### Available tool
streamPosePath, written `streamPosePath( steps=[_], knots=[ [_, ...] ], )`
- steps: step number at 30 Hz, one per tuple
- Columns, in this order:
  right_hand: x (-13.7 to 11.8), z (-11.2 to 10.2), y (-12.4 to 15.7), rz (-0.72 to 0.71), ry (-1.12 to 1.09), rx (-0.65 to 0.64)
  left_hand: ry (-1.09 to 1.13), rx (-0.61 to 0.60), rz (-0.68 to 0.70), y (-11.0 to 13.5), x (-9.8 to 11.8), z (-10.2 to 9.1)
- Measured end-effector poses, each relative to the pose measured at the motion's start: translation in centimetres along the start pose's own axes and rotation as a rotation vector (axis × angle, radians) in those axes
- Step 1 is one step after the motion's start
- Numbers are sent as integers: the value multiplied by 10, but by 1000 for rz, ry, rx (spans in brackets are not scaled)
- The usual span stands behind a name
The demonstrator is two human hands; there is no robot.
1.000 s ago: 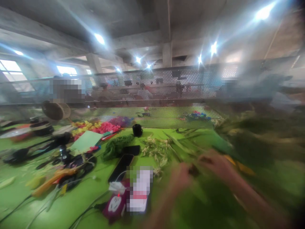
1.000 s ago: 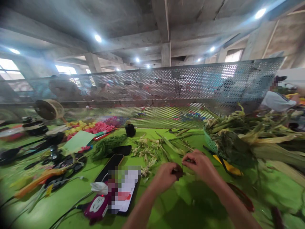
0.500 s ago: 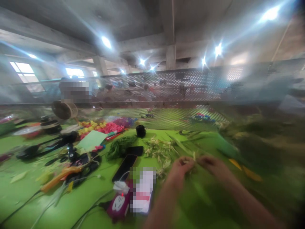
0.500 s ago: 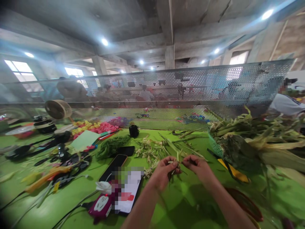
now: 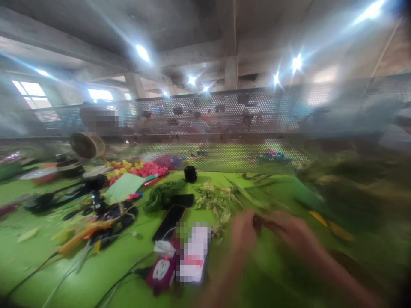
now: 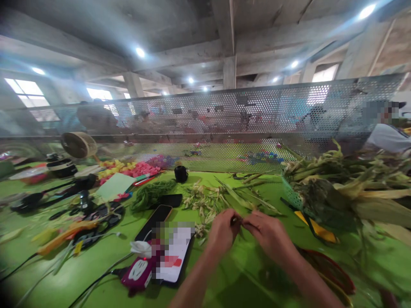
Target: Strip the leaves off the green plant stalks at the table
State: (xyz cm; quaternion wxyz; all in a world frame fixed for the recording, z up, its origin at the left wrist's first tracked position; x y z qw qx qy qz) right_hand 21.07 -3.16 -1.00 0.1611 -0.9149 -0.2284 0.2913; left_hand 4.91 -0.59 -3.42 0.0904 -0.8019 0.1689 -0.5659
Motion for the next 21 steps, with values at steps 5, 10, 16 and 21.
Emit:
streamPosePath(
  steps=[5,10,16,21],
  knots=[
    [18,-11,-7,140,-126,-16,26,-234,96,3,3,0],
    [23,-18,-14,323,-223,1,391,-330,-130,1,1,2],
    [9,-5,-12,245,-206,33,669,-110,-294,-8,-18,6],
    [6,5,-1,28,-1,39,388,-29,-266,-14,-29,6]
  ],
)
Point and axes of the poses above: each hand's wrist, its own y-axis away from the middle knuckle, its own z-axis out of the palm, x = y × z, the point moved 1 cm from there along -y, towards the middle knuckle
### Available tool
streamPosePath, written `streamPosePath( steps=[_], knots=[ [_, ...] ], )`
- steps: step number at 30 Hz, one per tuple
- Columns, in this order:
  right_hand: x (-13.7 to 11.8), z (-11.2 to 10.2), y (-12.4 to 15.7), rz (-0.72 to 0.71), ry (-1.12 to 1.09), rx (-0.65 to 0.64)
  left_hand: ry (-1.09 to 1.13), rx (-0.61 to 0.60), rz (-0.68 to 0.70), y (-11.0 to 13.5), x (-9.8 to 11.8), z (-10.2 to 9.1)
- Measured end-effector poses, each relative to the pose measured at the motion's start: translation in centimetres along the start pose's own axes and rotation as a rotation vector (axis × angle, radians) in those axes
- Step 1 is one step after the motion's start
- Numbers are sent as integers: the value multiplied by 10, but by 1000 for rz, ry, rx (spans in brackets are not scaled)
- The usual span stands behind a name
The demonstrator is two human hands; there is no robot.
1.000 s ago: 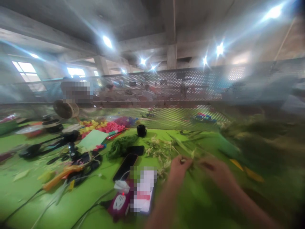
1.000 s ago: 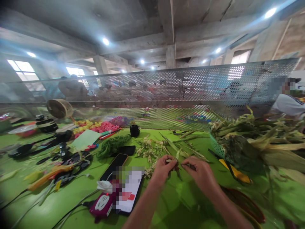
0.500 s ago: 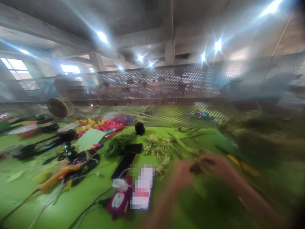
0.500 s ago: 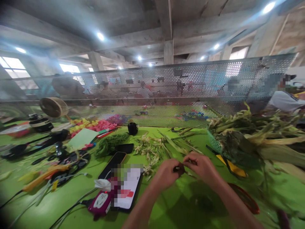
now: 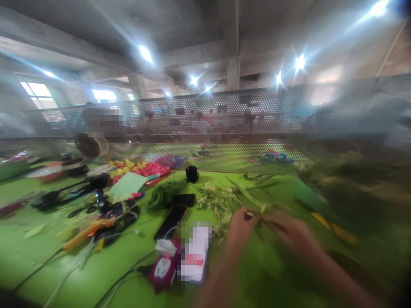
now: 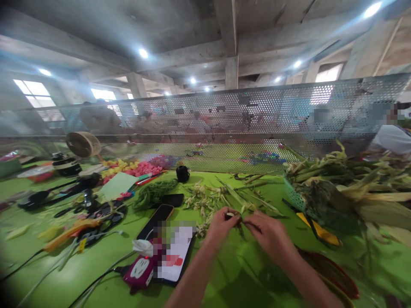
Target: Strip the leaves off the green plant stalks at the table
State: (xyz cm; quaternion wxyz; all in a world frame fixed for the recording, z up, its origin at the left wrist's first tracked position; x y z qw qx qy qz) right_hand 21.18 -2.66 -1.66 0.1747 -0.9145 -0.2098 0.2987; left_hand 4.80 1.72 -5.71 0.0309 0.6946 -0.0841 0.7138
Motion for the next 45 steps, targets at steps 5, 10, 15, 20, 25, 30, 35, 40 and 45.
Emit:
streamPosePath(
  steps=[5,10,15,20,25,30,35,40,45],
  knots=[
    [0,2,5,-96,165,-16,-374,57,213,15,16,3],
    [3,1,4,-163,195,4,-534,-34,304,22,25,4],
    [6,-2,4,-163,199,-6,-475,30,140,7,11,-5],
    [3,0,5,-178,171,-9,-428,55,72,6,9,-5],
    [2,0,4,-149,98,-34,-517,-15,217,20,21,3],
    [19,-10,-6,41,-98,-21,-355,-301,205,21,19,6],
    [27,-8,-12,132,-174,9,119,-276,-4,11,10,2],
    [7,0,-4,10,-72,-31,147,-86,-9,3,6,1],
    [0,4,4,-123,204,-20,-355,35,170,11,13,2]
  ],
)
Point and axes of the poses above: each hand's wrist, its own y-axis away from the middle knuckle, its own z-axis out of the palm, x = y × z, the point moved 1 cm from there along -y, towards the middle knuckle
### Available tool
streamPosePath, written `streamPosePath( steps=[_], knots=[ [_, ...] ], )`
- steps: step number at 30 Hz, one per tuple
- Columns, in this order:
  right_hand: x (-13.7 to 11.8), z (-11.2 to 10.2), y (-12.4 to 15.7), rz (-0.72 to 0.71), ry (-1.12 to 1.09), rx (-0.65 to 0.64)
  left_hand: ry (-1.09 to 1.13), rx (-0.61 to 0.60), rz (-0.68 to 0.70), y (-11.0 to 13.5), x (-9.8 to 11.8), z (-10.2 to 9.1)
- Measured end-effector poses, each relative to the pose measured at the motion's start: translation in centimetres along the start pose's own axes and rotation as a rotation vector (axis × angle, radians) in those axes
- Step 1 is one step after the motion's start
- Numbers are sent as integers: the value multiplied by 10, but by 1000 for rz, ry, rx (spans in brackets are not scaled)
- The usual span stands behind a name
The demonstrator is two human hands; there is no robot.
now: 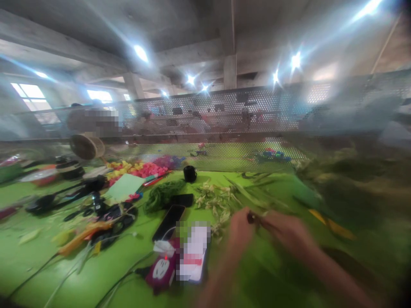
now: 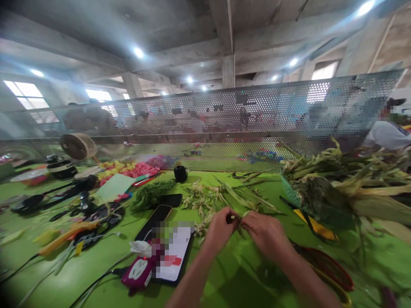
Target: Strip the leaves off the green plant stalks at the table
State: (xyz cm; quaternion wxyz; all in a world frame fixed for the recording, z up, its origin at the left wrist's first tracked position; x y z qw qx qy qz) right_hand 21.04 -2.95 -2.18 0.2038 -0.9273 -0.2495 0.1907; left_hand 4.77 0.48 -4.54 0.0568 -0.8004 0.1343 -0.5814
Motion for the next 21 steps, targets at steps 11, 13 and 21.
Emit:
streamPosePath(
  steps=[11,13,21],
  knots=[
    [5,1,1,-52,11,8,1,-31,-143,-8,-9,-2],
    [4,2,1,-50,-10,-6,-40,-13,-93,-3,-4,0],
    [25,-8,-7,125,-266,-28,4,-282,65,8,8,-1]
  ],
)
Point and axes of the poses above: each hand's wrist, its own y-axis away from the middle knuckle, its own z-axis out of the palm, x = y × z, the point moved 1 cm from there along -y, towards the middle knuckle
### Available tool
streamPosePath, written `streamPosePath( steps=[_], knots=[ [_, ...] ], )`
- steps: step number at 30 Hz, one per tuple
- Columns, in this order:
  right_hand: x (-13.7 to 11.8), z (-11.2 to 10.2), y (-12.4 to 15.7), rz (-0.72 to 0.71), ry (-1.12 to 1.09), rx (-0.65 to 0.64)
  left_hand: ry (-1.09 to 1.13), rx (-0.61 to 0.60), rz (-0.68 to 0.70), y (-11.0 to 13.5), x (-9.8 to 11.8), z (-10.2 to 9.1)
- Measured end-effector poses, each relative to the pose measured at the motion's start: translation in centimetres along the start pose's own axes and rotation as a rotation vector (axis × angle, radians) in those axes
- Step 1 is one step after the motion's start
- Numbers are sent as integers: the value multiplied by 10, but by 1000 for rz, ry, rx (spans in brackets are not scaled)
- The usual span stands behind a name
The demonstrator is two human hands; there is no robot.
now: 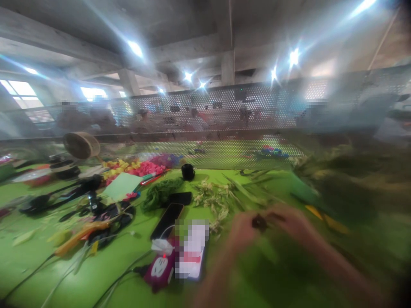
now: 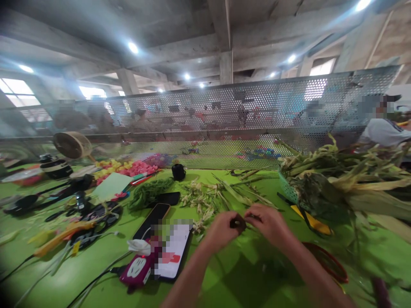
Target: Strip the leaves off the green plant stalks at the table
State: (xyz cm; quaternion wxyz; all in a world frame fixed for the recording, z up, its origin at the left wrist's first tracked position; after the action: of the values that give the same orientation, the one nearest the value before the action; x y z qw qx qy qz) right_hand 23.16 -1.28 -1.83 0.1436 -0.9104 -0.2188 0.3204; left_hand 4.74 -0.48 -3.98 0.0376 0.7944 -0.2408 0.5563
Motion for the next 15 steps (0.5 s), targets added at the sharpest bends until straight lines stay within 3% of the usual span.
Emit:
streamPosePath(
  steps=[4,8,11,15],
  knots=[
    [5,-4,-6,132,-123,28,379,-86,-125,-5,-10,-4],
    [-5,3,-4,101,-104,35,668,64,-185,-12,-20,-1],
    [-16,7,2,-3,-8,38,566,166,-209,-16,-22,0],
    [-21,9,8,-94,128,67,149,252,-138,-11,-10,0]
  ],
)
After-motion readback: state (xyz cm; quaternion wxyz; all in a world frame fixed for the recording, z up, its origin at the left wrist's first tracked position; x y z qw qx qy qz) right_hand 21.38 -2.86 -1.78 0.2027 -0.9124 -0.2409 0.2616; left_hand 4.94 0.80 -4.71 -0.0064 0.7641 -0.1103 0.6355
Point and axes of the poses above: each hand's wrist, its own y-axis away from the middle knuckle, its own z-axis out of the palm, x = y × z, the point moved 1 cm from there along -y, towards the middle knuckle
